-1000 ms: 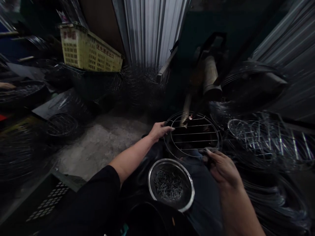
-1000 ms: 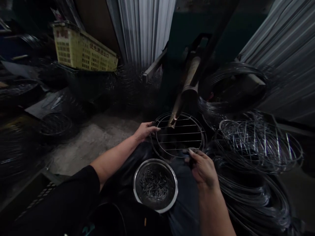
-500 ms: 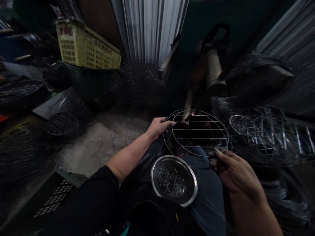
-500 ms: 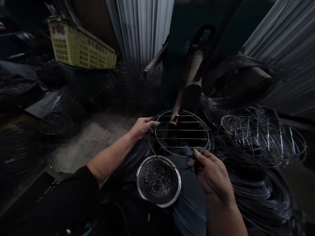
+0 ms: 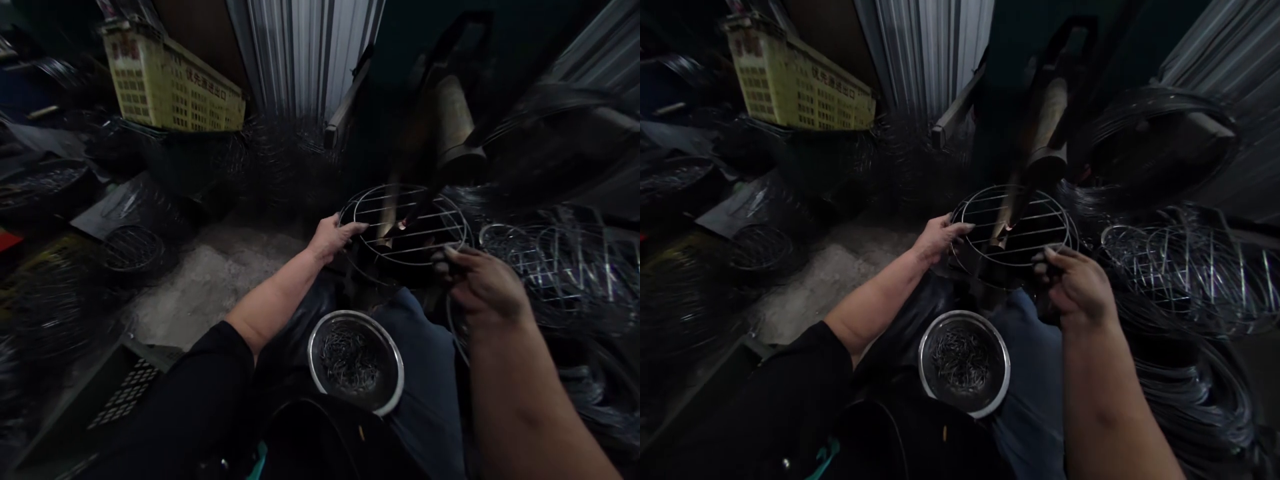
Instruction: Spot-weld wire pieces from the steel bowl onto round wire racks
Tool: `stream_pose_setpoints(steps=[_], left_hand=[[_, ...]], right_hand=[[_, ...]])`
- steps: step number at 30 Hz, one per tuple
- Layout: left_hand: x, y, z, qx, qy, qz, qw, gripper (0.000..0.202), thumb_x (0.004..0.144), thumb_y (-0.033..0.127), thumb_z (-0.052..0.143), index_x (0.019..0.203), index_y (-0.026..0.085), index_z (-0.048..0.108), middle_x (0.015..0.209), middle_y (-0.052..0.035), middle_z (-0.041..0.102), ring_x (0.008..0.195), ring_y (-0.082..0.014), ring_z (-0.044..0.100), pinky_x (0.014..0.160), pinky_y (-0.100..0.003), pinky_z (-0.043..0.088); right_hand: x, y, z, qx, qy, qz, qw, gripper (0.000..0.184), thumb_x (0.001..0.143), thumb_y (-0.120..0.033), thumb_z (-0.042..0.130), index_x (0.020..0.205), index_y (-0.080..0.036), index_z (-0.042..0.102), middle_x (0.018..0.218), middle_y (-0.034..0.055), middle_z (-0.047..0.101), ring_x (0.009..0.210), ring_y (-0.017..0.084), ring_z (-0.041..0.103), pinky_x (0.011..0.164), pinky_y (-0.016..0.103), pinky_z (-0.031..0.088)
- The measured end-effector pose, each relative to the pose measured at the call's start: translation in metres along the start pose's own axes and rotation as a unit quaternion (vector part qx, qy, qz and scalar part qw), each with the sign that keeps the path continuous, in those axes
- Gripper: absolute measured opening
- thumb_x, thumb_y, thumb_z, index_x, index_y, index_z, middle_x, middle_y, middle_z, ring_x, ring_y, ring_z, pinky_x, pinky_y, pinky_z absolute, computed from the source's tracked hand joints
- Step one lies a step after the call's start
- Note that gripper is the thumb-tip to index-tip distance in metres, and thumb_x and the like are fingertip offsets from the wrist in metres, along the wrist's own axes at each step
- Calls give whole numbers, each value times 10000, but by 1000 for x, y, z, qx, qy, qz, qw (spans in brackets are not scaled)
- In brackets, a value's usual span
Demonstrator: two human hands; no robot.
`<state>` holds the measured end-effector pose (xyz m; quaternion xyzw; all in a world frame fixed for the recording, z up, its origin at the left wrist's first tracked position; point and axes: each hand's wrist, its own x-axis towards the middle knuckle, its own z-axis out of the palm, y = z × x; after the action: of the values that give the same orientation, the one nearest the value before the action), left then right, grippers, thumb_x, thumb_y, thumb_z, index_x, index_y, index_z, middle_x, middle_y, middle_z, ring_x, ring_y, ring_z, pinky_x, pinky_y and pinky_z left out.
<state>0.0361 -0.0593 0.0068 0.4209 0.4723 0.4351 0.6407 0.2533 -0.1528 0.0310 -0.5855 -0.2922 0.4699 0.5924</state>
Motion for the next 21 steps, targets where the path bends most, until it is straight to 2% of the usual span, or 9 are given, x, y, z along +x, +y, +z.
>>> stream_pose_setpoints(steps=[3,6,9,11,12,13,15,18,21], left_hand=[[7,1,5,-29,19,-62,997,312,651,271,858,794,188,593,678,25,585,574,-111,534,598,-274,481],[13,-4,10,-64,25,-57,996,319,677,242,853,825,195,574,713,30,592,614,-103,541,676,-296,501],[12,-9,13,-94,19,-70,993,297,715,204,828,835,190,557,758,24,603,649,-95,546,752,-319,513],[7,-10,14,-120,6,-92,988,287,729,196,822,845,184,560,801,13,606,684,-99,559,804,-352,521],[4,-10,15,-132,-3,-103,986,280,736,198,822,851,181,567,826,4,609,714,-108,572,829,-372,523],[1,-9,14,-140,-11,-110,984,273,744,201,820,854,177,573,850,-6,613,754,-123,588,853,-393,523],[-3,-8,13,-149,-16,-100,984,252,770,207,805,878,178,580,905,-26,626,864,-167,618,891,-436,518],[-1,-7,6,-159,14,-71,985,270,785,226,799,922,192,568,989,-40,634,1031,-234,615,925,-488,506],[5,-10,-1,-184,37,-91,978,333,746,241,841,911,193,556,1048,-62,628,1124,-281,579,933,-501,506]], right_hand=[[6,-7,5,-42,67,5,997,72,789,-147,666,738,-194,648,660,2,636,561,113,573,464,210,460],[-19,8,1,-191,172,-134,957,78,820,-318,703,890,-286,693,827,8,700,760,195,662,694,351,583],[-58,49,-9,-345,150,-186,908,315,773,-464,701,981,-234,754,948,73,752,906,279,708,898,462,561],[-78,83,-13,-379,-30,-102,919,354,733,-484,680,907,-192,778,890,102,776,826,291,726,810,439,591],[-84,99,-13,-399,-124,-57,907,326,738,-452,659,889,-194,787,887,101,784,819,285,733,804,422,594],[-88,113,-10,-431,-176,-28,884,296,759,-397,625,901,-199,793,911,94,791,851,279,739,824,403,589],[-91,132,0,-516,-230,1,825,306,805,-278,556,970,-199,801,994,90,792,955,268,736,892,375,565],[-90,144,25,-627,-273,-12,730,387,859,-168,485,1101,-186,786,1115,112,764,1057,260,707,942,338,524],[-93,150,52,-659,-331,-26,674,455,863,-109,472,1216,-200,744,1174,126,729,1021,239,703,871,290,519]])
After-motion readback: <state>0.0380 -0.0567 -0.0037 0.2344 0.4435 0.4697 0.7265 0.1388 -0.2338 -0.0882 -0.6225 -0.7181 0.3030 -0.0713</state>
